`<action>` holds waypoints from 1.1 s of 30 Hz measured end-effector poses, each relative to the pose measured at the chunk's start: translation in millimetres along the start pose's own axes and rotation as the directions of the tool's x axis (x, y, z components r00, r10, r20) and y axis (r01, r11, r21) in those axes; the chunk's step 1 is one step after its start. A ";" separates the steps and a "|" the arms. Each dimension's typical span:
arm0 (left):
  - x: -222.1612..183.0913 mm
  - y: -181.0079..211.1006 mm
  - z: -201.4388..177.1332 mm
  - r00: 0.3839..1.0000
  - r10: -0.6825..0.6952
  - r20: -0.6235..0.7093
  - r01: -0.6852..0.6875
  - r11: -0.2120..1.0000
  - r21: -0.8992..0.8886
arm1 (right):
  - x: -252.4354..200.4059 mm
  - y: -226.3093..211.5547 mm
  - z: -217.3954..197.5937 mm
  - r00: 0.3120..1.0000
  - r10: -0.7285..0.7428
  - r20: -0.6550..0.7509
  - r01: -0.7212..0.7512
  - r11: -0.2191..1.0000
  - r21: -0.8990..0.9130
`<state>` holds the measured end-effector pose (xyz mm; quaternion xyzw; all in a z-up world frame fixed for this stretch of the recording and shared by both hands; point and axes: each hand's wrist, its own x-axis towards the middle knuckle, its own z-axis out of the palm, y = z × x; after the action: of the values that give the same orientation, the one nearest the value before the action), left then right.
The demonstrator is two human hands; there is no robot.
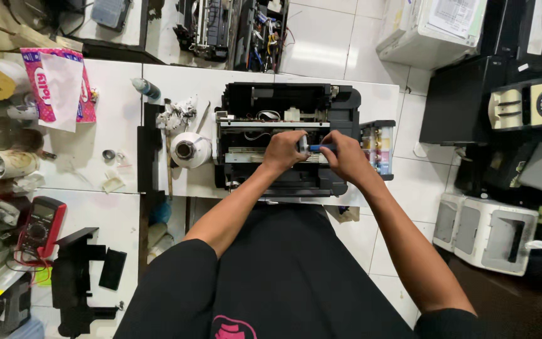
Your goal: The person cleans the internal components of a disassembled printer using a syringe and a cloth. They repeatedly inject liquid into the print head area and wipe away residue, handling the print head and internal mechanisms throughout the process.
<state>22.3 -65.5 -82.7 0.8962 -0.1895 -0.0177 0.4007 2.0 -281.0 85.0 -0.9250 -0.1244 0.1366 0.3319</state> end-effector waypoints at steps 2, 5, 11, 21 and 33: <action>-1.7 1.9 2.0 1.000 -0.015 -0.010 0.015 1.000 0.005 | -0.8 0.2 4.2 1.000 0.021 -0.003 -0.021 1.000 0.009; 0.2 3.4 0.7 0.999 -0.030 -0.022 0.030 1.000 -0.003 | 1.8 -1.1 4.4 0.999 0.039 0.001 -0.039 0.999 -0.004; -0.1 -1.8 2.2 1.000 -0.010 -0.014 0.010 1.000 -0.004 | 7.0 -15.6 -12.6 0.991 0.116 0.060 -0.119 0.991 0.055; -3.6 -0.5 9.3 0.998 -0.041 -0.045 0.038 0.997 -0.062 | 2.0 -39.3 -87.9 0.957 0.257 0.131 -0.280 0.937 0.207; 6.9 10.5 -25.5 0.993 -0.086 0.081 0.097 0.986 -0.137 | 21.7 -66.9 -95.0 0.951 0.201 0.235 -0.217 0.975 0.047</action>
<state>30.0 -56.2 -56.9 0.8721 -0.1613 -0.0829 0.4545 44.7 -279.1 195.1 -0.8985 -0.0582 0.2811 0.3320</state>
